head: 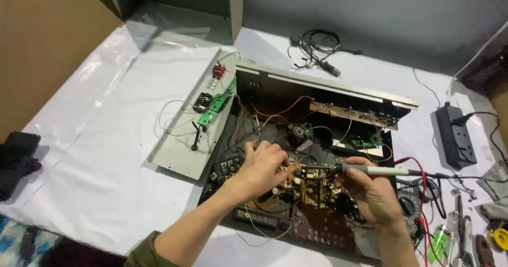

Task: Soldering components on a circuit board inside an electronic device chassis on a workbench.

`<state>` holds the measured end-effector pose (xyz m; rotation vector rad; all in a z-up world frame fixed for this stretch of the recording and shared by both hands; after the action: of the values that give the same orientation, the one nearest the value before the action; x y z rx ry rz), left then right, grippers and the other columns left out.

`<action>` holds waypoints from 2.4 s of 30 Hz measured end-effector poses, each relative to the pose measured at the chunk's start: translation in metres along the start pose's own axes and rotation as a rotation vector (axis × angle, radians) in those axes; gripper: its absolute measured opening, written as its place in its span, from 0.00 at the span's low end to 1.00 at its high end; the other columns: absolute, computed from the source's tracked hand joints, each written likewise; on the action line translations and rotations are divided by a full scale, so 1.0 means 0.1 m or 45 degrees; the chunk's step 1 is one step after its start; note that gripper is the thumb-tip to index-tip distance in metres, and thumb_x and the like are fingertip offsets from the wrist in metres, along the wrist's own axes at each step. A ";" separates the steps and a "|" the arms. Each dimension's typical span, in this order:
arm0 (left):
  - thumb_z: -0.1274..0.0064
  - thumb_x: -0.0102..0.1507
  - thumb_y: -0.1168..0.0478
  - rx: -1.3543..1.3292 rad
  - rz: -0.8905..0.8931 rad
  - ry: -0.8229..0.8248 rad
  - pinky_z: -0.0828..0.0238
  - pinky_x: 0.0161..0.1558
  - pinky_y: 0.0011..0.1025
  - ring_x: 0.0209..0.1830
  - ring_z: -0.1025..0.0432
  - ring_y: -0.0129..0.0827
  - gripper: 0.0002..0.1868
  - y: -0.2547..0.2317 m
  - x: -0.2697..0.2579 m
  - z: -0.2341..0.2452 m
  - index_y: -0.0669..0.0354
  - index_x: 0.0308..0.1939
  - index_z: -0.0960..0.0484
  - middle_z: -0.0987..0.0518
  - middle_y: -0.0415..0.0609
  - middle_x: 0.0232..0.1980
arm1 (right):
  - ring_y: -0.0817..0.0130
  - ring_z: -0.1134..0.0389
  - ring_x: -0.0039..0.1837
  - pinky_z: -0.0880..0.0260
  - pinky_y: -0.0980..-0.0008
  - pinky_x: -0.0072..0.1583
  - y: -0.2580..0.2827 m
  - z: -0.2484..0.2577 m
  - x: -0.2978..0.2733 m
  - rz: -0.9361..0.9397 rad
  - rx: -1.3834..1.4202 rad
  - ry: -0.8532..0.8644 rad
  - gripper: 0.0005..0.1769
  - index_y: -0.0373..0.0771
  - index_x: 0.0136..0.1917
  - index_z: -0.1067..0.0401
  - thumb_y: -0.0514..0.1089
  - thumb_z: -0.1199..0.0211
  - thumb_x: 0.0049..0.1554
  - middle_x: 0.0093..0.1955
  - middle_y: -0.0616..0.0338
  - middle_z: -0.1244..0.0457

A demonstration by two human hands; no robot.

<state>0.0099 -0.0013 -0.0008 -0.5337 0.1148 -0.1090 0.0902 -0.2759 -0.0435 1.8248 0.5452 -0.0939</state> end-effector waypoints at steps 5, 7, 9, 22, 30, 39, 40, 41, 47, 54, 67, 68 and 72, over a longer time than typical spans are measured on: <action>0.42 0.63 0.54 0.029 -0.080 -0.284 0.50 0.54 0.47 0.51 0.33 0.40 0.08 0.23 0.01 -0.29 0.53 0.40 0.17 0.20 0.43 0.45 | 0.59 0.35 0.46 0.30 0.62 0.45 -0.26 -0.14 0.01 0.351 -0.286 -0.119 0.04 0.34 0.49 0.28 0.37 0.42 0.63 0.49 0.48 0.36; 0.40 0.61 0.56 0.060 -0.169 -0.436 0.50 0.48 0.48 0.49 0.33 0.42 0.07 0.28 0.00 -0.39 0.55 0.38 0.18 0.21 0.44 0.42 | 0.65 0.36 0.40 0.33 0.68 0.39 -0.34 -0.18 -0.03 0.455 -0.375 -0.165 0.04 0.37 0.48 0.27 0.39 0.40 0.62 0.43 0.53 0.36; 0.39 0.63 0.55 0.006 -0.184 -0.457 0.50 0.52 0.48 0.49 0.32 0.41 0.08 0.24 -0.02 -0.39 0.54 0.36 0.18 0.21 0.43 0.40 | 0.67 0.34 0.42 0.32 0.72 0.37 -0.39 -0.16 -0.03 0.595 -0.441 -0.114 0.04 0.39 0.49 0.27 0.39 0.42 0.62 0.47 0.54 0.33; 0.39 0.62 0.62 -0.062 -0.356 -0.663 0.50 0.49 0.45 0.42 0.33 0.37 0.05 0.23 0.01 -0.46 0.53 0.32 0.20 0.21 0.40 0.36 | 0.71 0.34 0.43 0.32 0.76 0.39 -0.50 -0.04 -0.11 0.717 -0.463 -0.183 0.05 0.41 0.49 0.27 0.43 0.40 0.61 0.46 0.59 0.36; 0.40 0.63 0.60 -0.057 -0.354 -0.603 0.50 0.51 0.46 0.43 0.32 0.36 0.04 0.21 -0.01 -0.41 0.52 0.33 0.16 0.19 0.39 0.36 | 0.71 0.38 0.46 0.37 0.72 0.52 -0.45 -0.01 -0.13 0.810 -0.666 -0.232 0.06 0.42 0.45 0.26 0.44 0.42 0.59 0.43 0.62 0.37; 0.42 0.62 0.63 -0.083 -0.298 -0.516 0.49 0.56 0.46 0.47 0.32 0.34 0.03 0.13 -0.01 -0.42 0.51 0.34 0.19 0.25 0.40 0.32 | 0.74 0.41 0.34 0.34 0.66 0.40 -0.37 -0.20 -0.13 0.893 -0.616 -0.189 0.08 0.38 0.45 0.22 0.45 0.35 0.60 0.31 0.53 0.36; 0.42 0.62 0.63 -0.086 -0.295 -0.513 0.49 0.56 0.46 0.47 0.32 0.34 0.03 0.13 -0.02 -0.44 0.51 0.34 0.19 0.25 0.40 0.32 | 0.74 0.41 0.34 0.34 0.66 0.40 -0.36 -0.20 -0.12 0.888 -0.617 -0.189 0.08 0.38 0.45 0.22 0.45 0.35 0.60 0.31 0.53 0.36; 0.41 0.62 0.62 -0.051 -0.310 -0.510 0.49 0.56 0.47 0.48 0.32 0.34 0.02 0.13 -0.03 -0.45 0.51 0.34 0.19 0.25 0.40 0.33 | 0.73 0.41 0.34 0.34 0.66 0.40 -0.35 -0.20 -0.12 0.902 -0.614 -0.157 0.08 0.37 0.45 0.22 0.44 0.35 0.60 0.31 0.53 0.36; 0.37 0.60 0.55 -0.035 -0.400 -0.461 0.51 0.57 0.46 0.48 0.33 0.35 0.07 -0.13 -0.23 -0.42 0.50 0.35 0.18 0.21 0.40 0.37 | 0.69 0.38 0.41 0.33 0.65 0.46 -0.39 -0.16 -0.14 0.923 -0.588 -0.079 0.06 0.37 0.44 0.26 0.42 0.39 0.59 0.37 0.56 0.36; 0.30 0.53 0.54 0.145 -0.474 -0.518 0.52 0.52 0.46 0.42 0.35 0.39 0.16 -0.16 -0.55 -0.70 0.52 0.31 0.23 0.25 0.40 0.33 | 0.67 0.37 0.45 0.32 0.68 0.48 -0.42 -0.16 -0.17 0.895 -0.585 0.048 0.05 0.40 0.45 0.28 0.43 0.41 0.59 0.42 0.58 0.38; 0.41 0.58 0.66 0.291 -0.372 -0.751 0.51 0.51 0.46 0.40 0.37 0.39 0.11 -0.18 -0.50 -0.76 0.51 0.25 0.28 0.33 0.42 0.36 | 0.64 0.35 0.43 0.30 0.64 0.52 -0.34 -0.30 -0.20 1.007 -0.811 0.096 0.07 0.36 0.43 0.28 0.42 0.40 0.58 0.39 0.55 0.35; 0.39 0.58 0.65 0.293 -0.375 -0.765 0.52 0.52 0.46 0.41 0.36 0.39 0.11 -0.17 -0.50 -0.77 0.51 0.25 0.27 0.31 0.42 0.37 | 0.63 0.35 0.42 0.31 0.64 0.50 -0.32 -0.32 -0.20 1.052 -0.835 0.105 0.07 0.35 0.43 0.29 0.42 0.41 0.58 0.38 0.54 0.35; 0.39 0.56 0.66 0.308 -0.368 -0.786 0.53 0.53 0.47 0.47 0.34 0.41 0.11 -0.17 -0.50 -0.79 0.52 0.25 0.27 0.25 0.43 0.45 | 0.63 0.34 0.39 0.31 0.65 0.48 -0.28 -0.40 -0.24 1.205 -0.950 0.107 0.08 0.35 0.42 0.31 0.42 0.41 0.58 0.35 0.55 0.35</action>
<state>-0.0517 -0.0488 -0.0558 -0.3202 -0.5736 -0.2313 0.0487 -0.2401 -0.0472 1.1858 -0.2576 0.7344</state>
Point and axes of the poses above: each hand's wrist, its own x-axis towards the middle knuckle, its own z-axis out of the back of the hand, y = z × x, the point moved 1 cm from there along x, towards the middle knuckle
